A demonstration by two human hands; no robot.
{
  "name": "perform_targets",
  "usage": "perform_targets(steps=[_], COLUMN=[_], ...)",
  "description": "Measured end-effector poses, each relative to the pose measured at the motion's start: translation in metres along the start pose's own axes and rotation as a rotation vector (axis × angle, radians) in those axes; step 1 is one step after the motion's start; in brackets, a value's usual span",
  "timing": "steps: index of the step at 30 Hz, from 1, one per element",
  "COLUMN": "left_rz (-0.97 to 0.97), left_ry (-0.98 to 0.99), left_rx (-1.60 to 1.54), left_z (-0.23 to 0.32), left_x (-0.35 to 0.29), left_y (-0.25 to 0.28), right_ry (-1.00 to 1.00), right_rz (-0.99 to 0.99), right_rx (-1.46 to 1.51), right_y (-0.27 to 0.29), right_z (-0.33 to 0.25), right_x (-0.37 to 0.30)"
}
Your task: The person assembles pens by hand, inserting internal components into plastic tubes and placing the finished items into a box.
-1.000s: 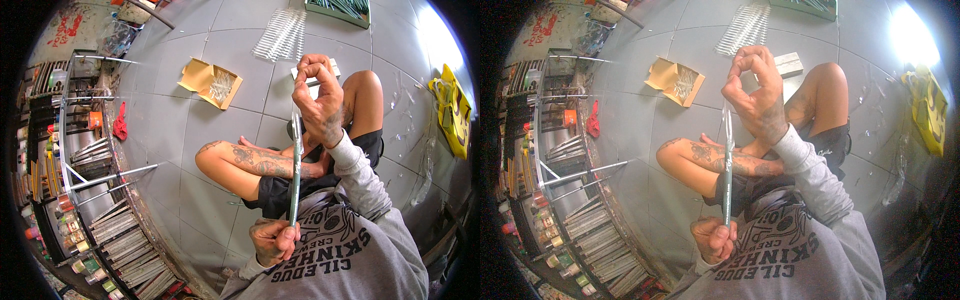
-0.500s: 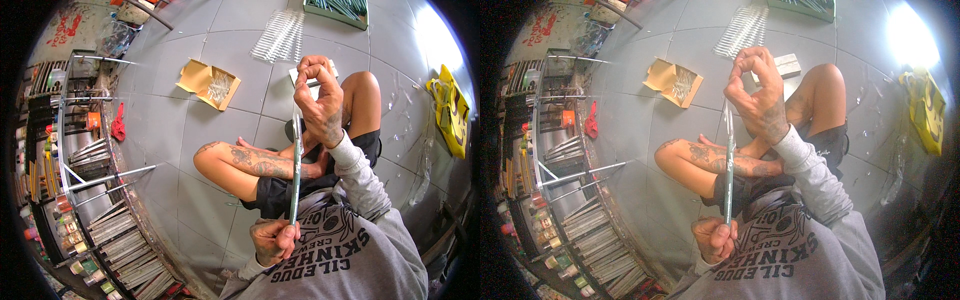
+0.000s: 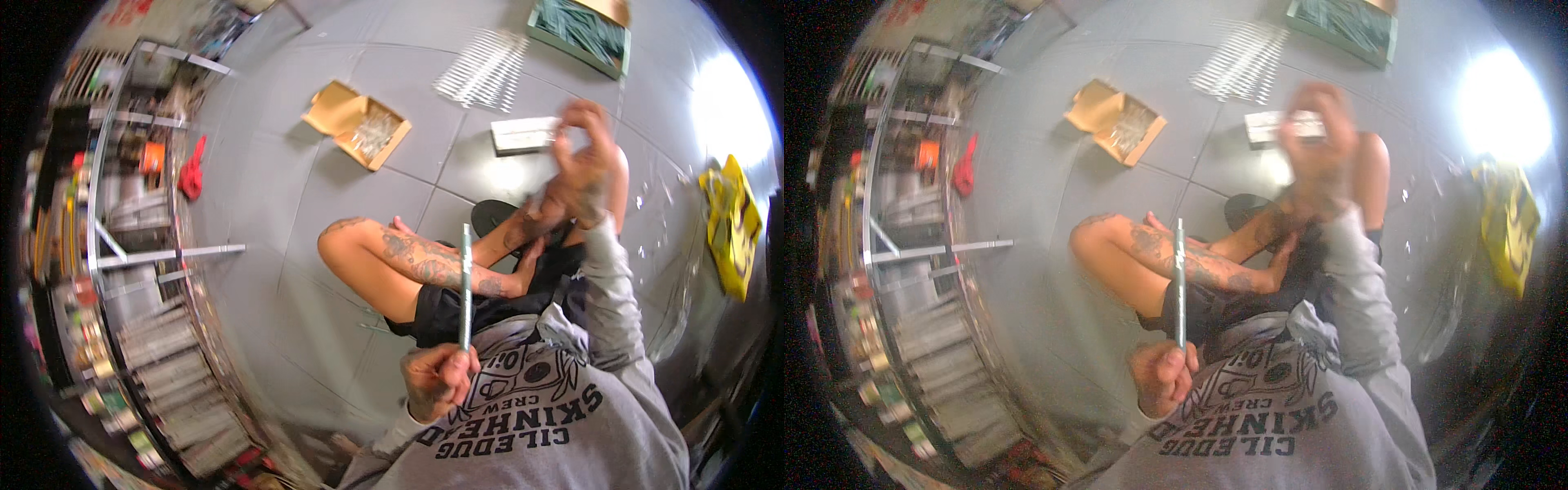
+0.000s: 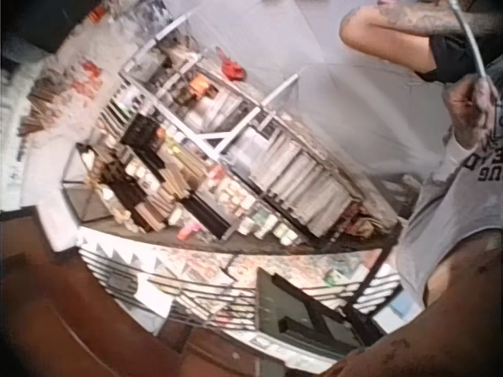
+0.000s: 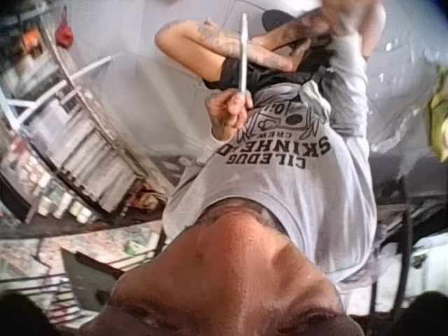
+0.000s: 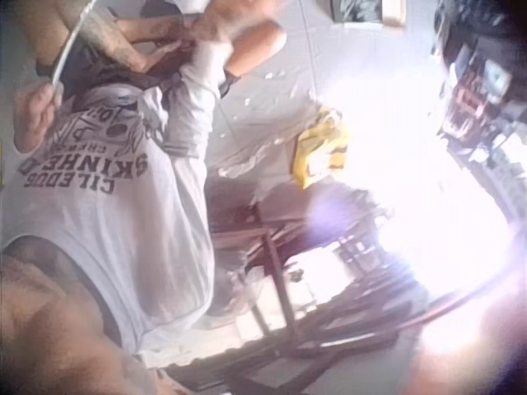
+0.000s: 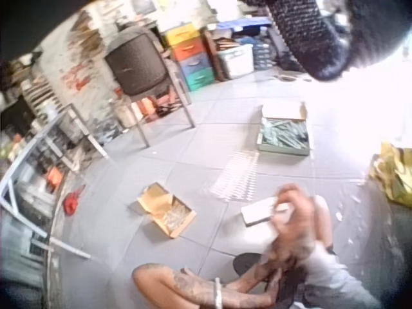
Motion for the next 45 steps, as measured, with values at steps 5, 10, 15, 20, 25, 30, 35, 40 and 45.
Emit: perform_targets(steps=[5, 10, 15, 20, 25, 30, 35, 40, 45], left_rz=[0.442, 0.814, 0.996, 0.836, 0.975, 1.037, 1.001, 1.082, 1.204], left_ry=[-0.411, -0.653, -0.625, -0.466, -0.333, -0.203, -0.303, 0.198, -0.126], left_rx=[0.152, -0.026, 0.116, -0.035, 0.274, 0.243, 0.668, 1.030, 1.126], left_z=[-0.014, -0.060, -0.139, -0.179, -0.209, -0.212, -0.243, -0.134, -0.125], left_x=[0.024, 0.016, -0.008, 0.000, -0.011, 0.008, -0.011, 0.012, -0.008], left_y=[0.088, 0.242, 0.331, 0.359, 0.373, 0.366, 0.426, 0.324, 0.336], right_ry=[-0.021, -0.222, -0.282, -0.363, -1.033, -1.075, -1.250, -1.166, -1.069], right_rz=[0.022, -0.169, -0.468, -0.443, -0.304, -0.355, -0.390, -0.211, -0.027], right_rx=[-0.527, -1.038, -1.193, -0.662, -0.282, -0.070, 0.302, 0.347, 0.042], right_y=[0.107, 0.190, 0.194, 0.196, 0.177, 0.176, 0.183, 0.214, 0.254], right_z=[0.194, 0.268, 0.271, 0.354, 0.320, 0.244, 0.215, 0.242, 0.283], right_x=[-0.011, -0.089, -0.173, -0.236, -0.216, -0.192, -0.205, -0.241, -0.281])
Point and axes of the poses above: each hand's wrist, its own x-axis towards the middle knuckle, its own y-axis out of the back of the hand, z = x × y, the point moved 2 cm from there along x, towards the middle knuckle, and after that the axes turned 15 degrees about -x, right-handed, at the moved point
